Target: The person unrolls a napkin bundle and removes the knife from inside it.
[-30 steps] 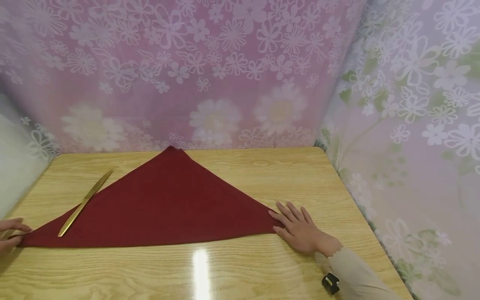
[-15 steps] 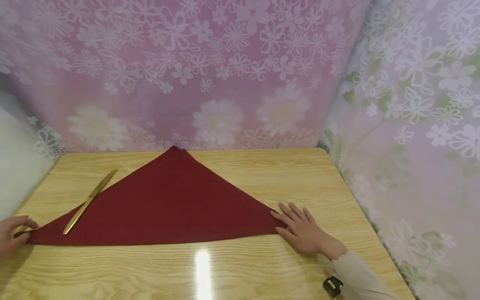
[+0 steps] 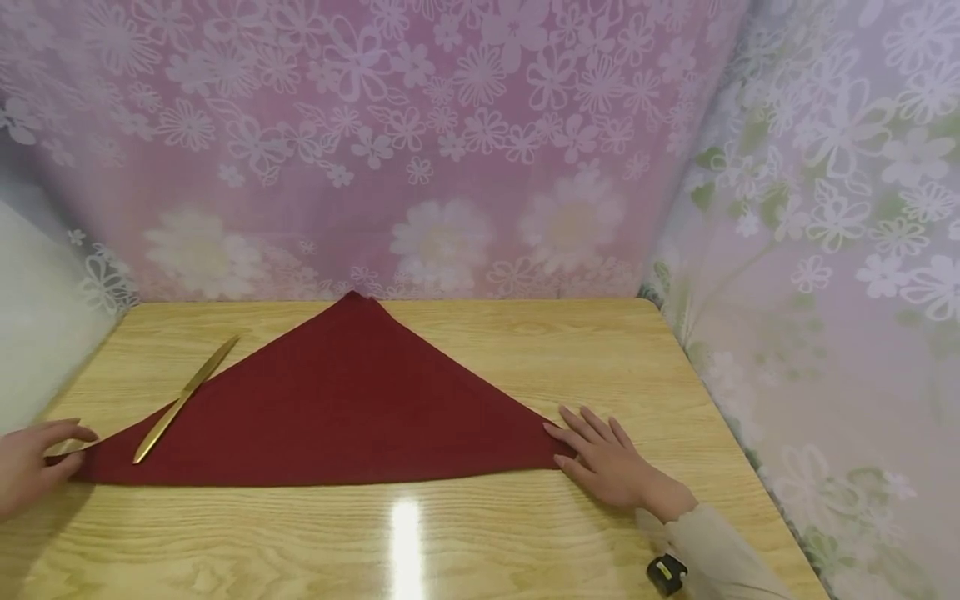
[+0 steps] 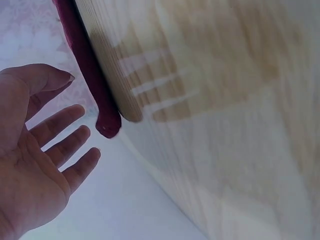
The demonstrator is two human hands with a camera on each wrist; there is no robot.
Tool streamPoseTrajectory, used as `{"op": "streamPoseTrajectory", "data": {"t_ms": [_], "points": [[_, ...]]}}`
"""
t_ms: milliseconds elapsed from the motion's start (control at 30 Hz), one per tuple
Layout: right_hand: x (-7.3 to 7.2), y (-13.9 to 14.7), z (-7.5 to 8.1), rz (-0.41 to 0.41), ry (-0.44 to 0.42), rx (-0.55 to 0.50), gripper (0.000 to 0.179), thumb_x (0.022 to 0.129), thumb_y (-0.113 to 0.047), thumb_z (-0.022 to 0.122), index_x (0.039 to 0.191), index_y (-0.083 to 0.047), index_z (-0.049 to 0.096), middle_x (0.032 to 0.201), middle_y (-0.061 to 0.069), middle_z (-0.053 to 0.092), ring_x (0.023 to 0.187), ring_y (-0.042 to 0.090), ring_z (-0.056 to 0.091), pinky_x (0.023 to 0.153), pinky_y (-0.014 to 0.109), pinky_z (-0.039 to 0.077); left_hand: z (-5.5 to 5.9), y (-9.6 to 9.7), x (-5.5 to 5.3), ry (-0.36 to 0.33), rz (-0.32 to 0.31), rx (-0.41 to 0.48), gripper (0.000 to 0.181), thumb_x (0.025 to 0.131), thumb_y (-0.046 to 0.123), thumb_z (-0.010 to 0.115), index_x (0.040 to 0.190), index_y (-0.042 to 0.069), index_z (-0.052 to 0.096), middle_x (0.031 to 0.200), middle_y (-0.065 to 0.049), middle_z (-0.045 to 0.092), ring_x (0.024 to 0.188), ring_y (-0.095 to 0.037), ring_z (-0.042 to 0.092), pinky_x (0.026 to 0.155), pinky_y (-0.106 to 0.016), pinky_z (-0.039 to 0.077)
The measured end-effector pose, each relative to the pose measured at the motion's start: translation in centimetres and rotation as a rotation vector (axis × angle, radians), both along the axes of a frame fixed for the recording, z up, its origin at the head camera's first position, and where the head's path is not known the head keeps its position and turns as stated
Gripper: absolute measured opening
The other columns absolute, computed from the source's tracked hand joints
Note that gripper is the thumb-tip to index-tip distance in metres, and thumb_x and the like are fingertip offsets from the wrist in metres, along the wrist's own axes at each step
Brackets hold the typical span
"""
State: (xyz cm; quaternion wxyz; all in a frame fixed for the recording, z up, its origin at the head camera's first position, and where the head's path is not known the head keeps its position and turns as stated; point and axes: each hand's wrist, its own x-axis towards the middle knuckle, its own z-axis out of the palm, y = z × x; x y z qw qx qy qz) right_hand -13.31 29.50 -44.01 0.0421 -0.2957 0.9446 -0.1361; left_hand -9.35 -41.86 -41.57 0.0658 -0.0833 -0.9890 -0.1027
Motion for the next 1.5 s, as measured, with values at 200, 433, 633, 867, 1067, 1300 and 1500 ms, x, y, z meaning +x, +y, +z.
{"op": "streamPoseTrajectory", "data": {"t_ms": [200,433,633,867,1067,1300,1500], "points": [[-0.1,0.0,-0.1,0.001,-0.015,0.001,0.049,0.093,-0.039,0.041,0.139,-0.026,0.031,0.145,0.005,0.018,0.131,0.033,0.011,0.095,0.061,0.007,0.5,1.3,-0.2,0.042,-0.025,0.016,0.018,0.079,0.009,0.06,0.096,0.004,0.061,0.096,-0.019,0.06,0.077,-0.034,0.056,0.06,-0.044,0.042],[-0.2,-0.1,-0.1,-0.001,-0.026,0.004,0.049,0.093,-0.037,0.041,0.14,-0.025,0.031,0.146,0.006,0.017,0.131,0.034,0.01,0.095,0.062,0.007,0.7,3.2,-0.9,0.027,-0.023,0.064,0.026,0.084,0.014,0.057,0.106,0.0,0.058,0.106,-0.025,0.055,0.09,-0.044,0.051,0.067,-0.051,0.04],[-0.1,-0.2,-0.1,-0.003,-0.025,0.013,0.049,0.094,-0.037,0.041,0.14,-0.025,0.03,0.146,0.006,0.017,0.131,0.034,0.011,0.095,0.062,0.007,1.3,5.1,-1.5,-0.103,0.005,0.135,0.041,0.088,0.025,0.054,0.116,-0.005,0.052,0.113,-0.031,0.048,0.098,-0.048,0.046,0.07,-0.055,0.039],[-0.3,-0.1,-0.1,-0.008,-0.032,0.01,0.049,0.094,-0.037,0.041,0.14,-0.025,0.029,0.146,0.005,0.016,0.131,0.034,0.009,0.095,0.062,0.006,1.4,6.3,-2.4,-0.126,0.001,0.195,0.051,0.087,0.03,0.055,0.12,-0.008,0.048,0.11,-0.031,0.051,0.089,-0.04,0.056,0.065,-0.051,0.044],[-0.4,-0.1,-0.3,-0.008,-0.026,0.008,0.049,0.093,-0.038,0.041,0.14,-0.026,0.03,0.146,0.005,0.016,0.131,0.033,0.009,0.096,0.061,0.005,0.9,6.5,-2.6,-0.151,0.001,0.229,0.058,0.085,0.038,0.058,0.121,-0.006,0.048,0.102,-0.026,0.058,0.085,-0.035,0.059,0.063,-0.047,0.046],[-0.4,-0.1,-0.3,-0.014,-0.034,0.004,0.049,0.093,-0.038,0.041,0.14,-0.026,0.03,0.146,0.005,0.016,0.131,0.033,0.009,0.096,0.061,0.005,0.3,6.5,-2.8,-0.173,0.008,0.252,0.062,0.083,0.04,0.06,0.121,-0.007,0.048,0.102,-0.026,0.057,0.08,-0.03,0.061,0.061,-0.043,0.047],[-0.3,-0.1,-0.2,-0.016,-0.043,0.001,0.049,0.093,-0.038,0.041,0.14,-0.026,0.029,0.146,0.004,0.015,0.131,0.033,0.008,0.096,0.061,0.004,-0.2,6.1,-3.2,-0.183,0.015,0.26,0.061,0.081,0.038,0.063,0.117,-0.009,0.05,0.097,-0.023,0.059,0.08,-0.03,0.06,0.059,-0.04,0.048]]}}
